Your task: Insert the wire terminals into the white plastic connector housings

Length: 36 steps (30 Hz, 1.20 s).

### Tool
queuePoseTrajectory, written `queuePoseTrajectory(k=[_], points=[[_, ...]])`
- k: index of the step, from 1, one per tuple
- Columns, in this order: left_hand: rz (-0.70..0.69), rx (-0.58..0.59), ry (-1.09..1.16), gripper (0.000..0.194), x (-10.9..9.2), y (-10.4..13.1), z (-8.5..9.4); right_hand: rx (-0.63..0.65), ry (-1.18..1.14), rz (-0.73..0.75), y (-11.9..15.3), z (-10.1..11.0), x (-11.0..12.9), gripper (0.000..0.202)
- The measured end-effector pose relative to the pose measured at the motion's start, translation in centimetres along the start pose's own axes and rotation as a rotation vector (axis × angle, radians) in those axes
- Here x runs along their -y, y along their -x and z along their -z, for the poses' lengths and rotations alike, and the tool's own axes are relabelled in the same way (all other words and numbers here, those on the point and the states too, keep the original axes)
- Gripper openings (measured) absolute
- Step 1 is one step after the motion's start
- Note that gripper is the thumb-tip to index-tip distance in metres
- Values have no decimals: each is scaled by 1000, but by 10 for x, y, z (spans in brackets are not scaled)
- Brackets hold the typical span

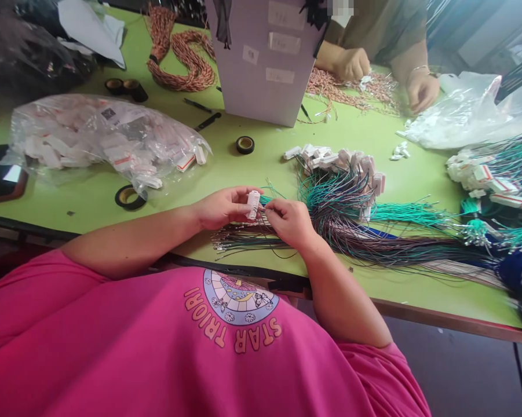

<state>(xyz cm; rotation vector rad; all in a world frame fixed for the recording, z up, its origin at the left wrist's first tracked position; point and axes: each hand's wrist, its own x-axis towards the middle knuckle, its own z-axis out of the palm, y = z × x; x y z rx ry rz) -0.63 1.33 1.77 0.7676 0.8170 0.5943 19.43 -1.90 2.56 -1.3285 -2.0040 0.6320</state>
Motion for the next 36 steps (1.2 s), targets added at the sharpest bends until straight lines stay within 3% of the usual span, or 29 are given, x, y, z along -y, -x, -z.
queuePoseTrajectory(k=[13, 23, 36], points=[[-22, 13, -57, 51, 2, -2, 3, 121, 82, -202, -2, 4, 4, 24], [-105, -14, -167, 51, 7, -4, 2, 248, -327, -432, -5, -5, 7, 22], [-64, -20, -152, 48, 6, -4, 2, 175, -220, -327, -6, -4, 8, 24]])
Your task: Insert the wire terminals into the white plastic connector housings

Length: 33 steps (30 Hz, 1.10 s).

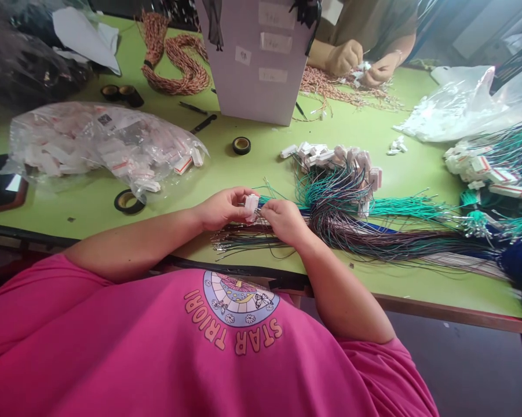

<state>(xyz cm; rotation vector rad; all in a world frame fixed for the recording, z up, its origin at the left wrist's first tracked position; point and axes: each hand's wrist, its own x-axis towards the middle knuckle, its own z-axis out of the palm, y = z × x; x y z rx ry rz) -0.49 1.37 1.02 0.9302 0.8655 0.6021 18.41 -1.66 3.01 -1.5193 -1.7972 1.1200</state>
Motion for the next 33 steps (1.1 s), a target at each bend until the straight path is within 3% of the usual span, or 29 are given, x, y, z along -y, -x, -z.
queuePoseTrajectory(k=[5, 9, 14, 18, 21, 26, 29, 33], points=[[-84, 3, -70, 49, 3, -1, -1, 69, -176, -120, -1, -2, -4, 21], [-104, 32, -94, 49, 7, -4, -3, 107, -210, -100, -3, -10, -12, 25], [-83, 0, -121, 48, 5, -5, -5, 43, -13, 1, -4, -9, -12, 31], [-55, -8, -114, 46, -3, -1, -3, -38, 99, 66, -8, 13, -16, 27], [18, 28, -182, 42, -8, 3, 1, -130, 328, 180, -13, 24, -26, 20], [69, 112, -365, 32, -9, 4, 5, 48, 801, 276, -17, 13, -34, 21], [81, 117, -381, 29, -9, 4, 4, 55, 864, 297, -15, 7, -31, 24], [81, 105, -375, 33, -11, 6, 2, -45, 737, 306, -13, 13, -29, 21]])
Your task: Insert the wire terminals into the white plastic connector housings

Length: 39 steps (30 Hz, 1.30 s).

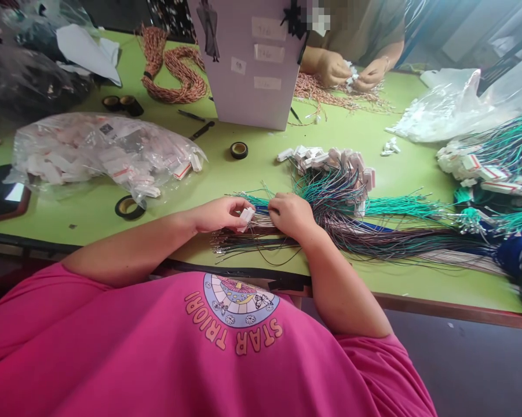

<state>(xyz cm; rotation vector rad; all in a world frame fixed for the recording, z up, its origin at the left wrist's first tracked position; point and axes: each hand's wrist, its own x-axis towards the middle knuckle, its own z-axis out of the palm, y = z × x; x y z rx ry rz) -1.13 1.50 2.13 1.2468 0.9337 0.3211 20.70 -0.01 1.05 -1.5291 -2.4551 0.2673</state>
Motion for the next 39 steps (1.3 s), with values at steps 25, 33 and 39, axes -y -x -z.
queuePoseTrajectory(k=[25, 33, 39], points=[[-13, -77, 529, 38, 5, -6, -10, -166, -223, 9, 9, 6, 16, 23], [-20, -141, 430, 40, 6, -7, -13, -123, -13, 78, 9, -1, 19, 28], [-54, -190, 335, 33, 6, -8, -16, -81, -250, -51, 6, -8, 22, 21]])
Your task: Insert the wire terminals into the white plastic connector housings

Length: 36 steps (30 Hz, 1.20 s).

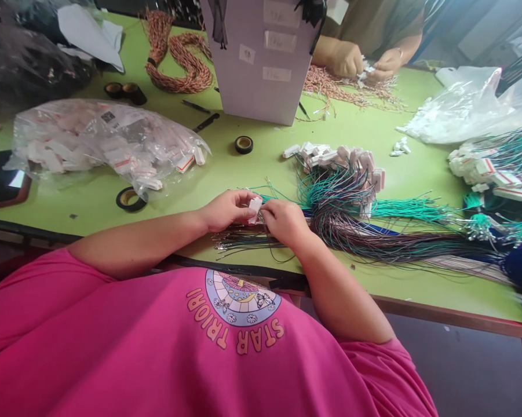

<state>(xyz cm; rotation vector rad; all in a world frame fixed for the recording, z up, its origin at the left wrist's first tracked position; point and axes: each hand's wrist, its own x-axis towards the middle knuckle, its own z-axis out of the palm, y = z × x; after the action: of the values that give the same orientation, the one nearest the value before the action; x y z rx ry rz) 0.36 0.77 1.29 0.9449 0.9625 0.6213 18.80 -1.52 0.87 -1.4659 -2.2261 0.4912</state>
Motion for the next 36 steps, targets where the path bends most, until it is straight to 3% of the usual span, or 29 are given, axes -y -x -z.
queuePoseTrajectory(k=[6, 9, 11, 14, 19, 26, 30, 36], points=[[1, -3, -17, 30, -1, -1, -3, -2, -38, -58, -2, -5, 4, 21], [-6, -9, -18, 29, -1, -2, -1, 31, -128, -97, -6, 0, -4, 21], [-13, -1, -53, 29, -1, -2, 3, -17, -160, -128, -9, 6, -15, 23], [-25, 53, -163, 29, -2, -1, 9, -119, 29, -157, -14, 11, -28, 27], [16, 111, -265, 30, -6, 6, 9, 50, 338, -151, -16, 4, -33, 25], [44, 154, -221, 30, -7, 8, 6, -63, 251, -146, -14, 2, -34, 21], [53, 161, -189, 30, -3, 5, 6, -47, 270, -192, -14, 3, -33, 16], [58, 166, -165, 29, -2, 5, 7, 38, 334, -338, -14, 9, -24, 28]])
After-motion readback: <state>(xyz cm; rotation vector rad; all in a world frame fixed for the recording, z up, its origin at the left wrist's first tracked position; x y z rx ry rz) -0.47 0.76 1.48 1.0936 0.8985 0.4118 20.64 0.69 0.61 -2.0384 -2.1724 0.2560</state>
